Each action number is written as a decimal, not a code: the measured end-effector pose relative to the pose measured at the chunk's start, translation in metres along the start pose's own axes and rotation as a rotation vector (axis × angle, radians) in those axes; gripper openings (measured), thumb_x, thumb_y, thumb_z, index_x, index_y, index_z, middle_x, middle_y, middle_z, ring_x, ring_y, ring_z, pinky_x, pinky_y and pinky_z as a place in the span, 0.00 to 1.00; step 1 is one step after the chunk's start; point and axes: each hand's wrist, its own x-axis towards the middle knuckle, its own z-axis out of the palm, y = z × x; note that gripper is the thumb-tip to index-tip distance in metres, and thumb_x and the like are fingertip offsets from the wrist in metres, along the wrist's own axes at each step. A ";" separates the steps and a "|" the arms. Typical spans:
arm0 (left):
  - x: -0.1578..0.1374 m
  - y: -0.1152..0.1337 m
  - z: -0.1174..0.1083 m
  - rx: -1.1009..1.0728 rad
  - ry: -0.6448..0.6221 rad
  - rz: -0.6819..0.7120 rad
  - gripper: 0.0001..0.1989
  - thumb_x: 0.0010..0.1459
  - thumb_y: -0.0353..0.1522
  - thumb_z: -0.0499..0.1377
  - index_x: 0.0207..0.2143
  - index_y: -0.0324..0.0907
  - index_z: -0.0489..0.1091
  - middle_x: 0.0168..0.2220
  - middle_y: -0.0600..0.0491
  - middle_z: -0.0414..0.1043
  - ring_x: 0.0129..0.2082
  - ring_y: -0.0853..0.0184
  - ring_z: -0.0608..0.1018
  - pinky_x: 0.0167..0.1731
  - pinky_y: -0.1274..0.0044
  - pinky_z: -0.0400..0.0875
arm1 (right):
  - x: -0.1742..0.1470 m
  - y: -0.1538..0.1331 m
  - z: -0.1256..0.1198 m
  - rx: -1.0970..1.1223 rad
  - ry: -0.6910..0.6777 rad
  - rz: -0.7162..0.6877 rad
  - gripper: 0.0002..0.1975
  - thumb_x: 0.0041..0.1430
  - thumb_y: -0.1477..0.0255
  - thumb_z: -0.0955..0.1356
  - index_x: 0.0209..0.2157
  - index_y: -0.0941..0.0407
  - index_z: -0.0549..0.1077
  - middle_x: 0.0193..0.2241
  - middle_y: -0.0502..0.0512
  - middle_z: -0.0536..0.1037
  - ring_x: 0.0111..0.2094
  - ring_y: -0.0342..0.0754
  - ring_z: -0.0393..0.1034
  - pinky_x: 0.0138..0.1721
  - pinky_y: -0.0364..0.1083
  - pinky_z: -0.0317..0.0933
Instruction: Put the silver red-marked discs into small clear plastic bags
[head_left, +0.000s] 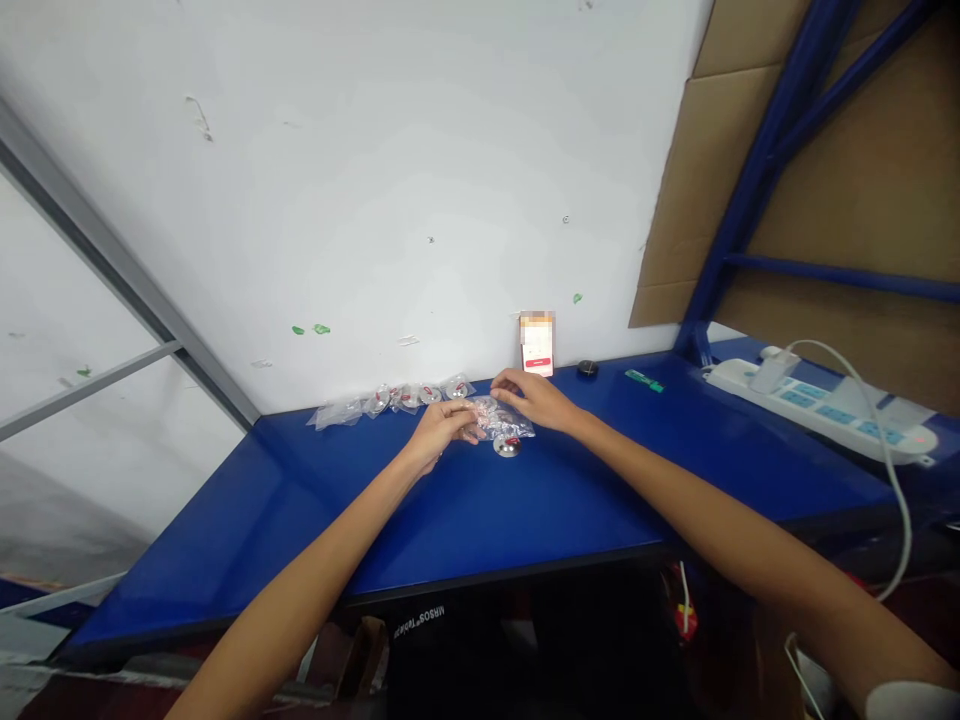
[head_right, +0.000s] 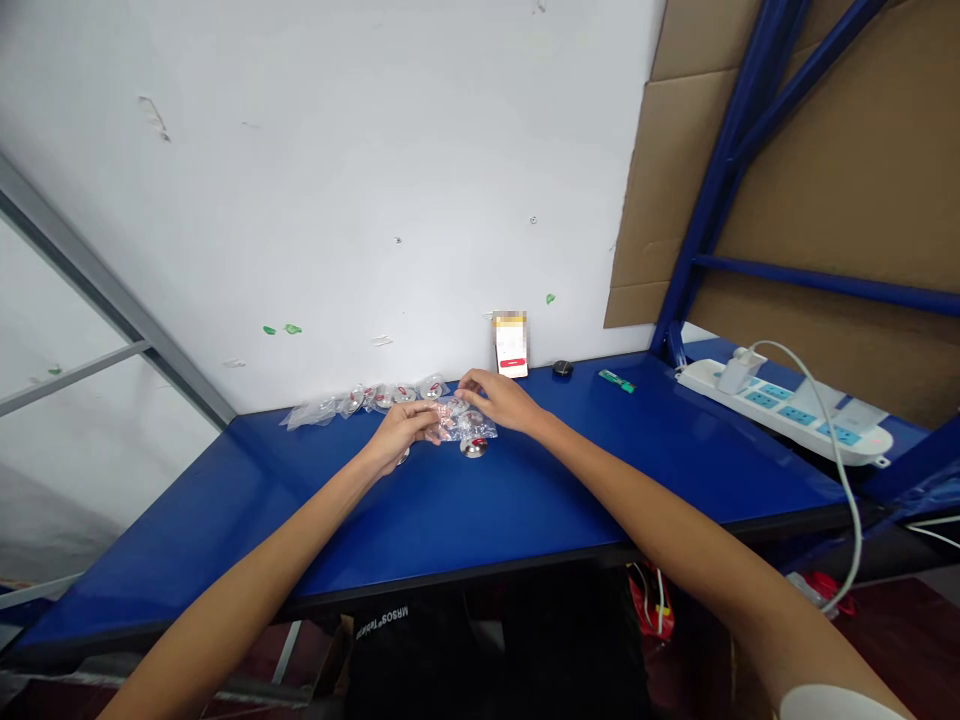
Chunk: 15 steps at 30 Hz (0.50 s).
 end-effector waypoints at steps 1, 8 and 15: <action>0.000 -0.001 0.000 0.012 0.009 0.000 0.15 0.57 0.39 0.72 0.41 0.36 0.81 0.34 0.46 0.83 0.33 0.62 0.85 0.35 0.73 0.81 | -0.001 -0.005 -0.001 -0.105 0.019 -0.071 0.20 0.73 0.53 0.67 0.53 0.54 0.77 0.49 0.62 0.82 0.50 0.59 0.77 0.53 0.58 0.70; -0.002 0.004 0.004 0.062 0.094 0.035 0.19 0.52 0.43 0.76 0.38 0.38 0.81 0.31 0.49 0.81 0.32 0.62 0.84 0.32 0.74 0.80 | -0.008 -0.029 0.009 -0.325 -0.180 -0.222 0.59 0.53 0.47 0.80 0.76 0.56 0.55 0.66 0.71 0.70 0.66 0.72 0.66 0.68 0.67 0.59; -0.007 0.014 0.012 0.174 0.125 0.105 0.16 0.54 0.43 0.72 0.36 0.40 0.77 0.27 0.53 0.77 0.26 0.65 0.80 0.25 0.77 0.76 | -0.013 -0.026 0.028 -0.222 -0.150 -0.142 0.50 0.54 0.72 0.76 0.74 0.59 0.53 0.66 0.74 0.68 0.63 0.66 0.70 0.60 0.60 0.68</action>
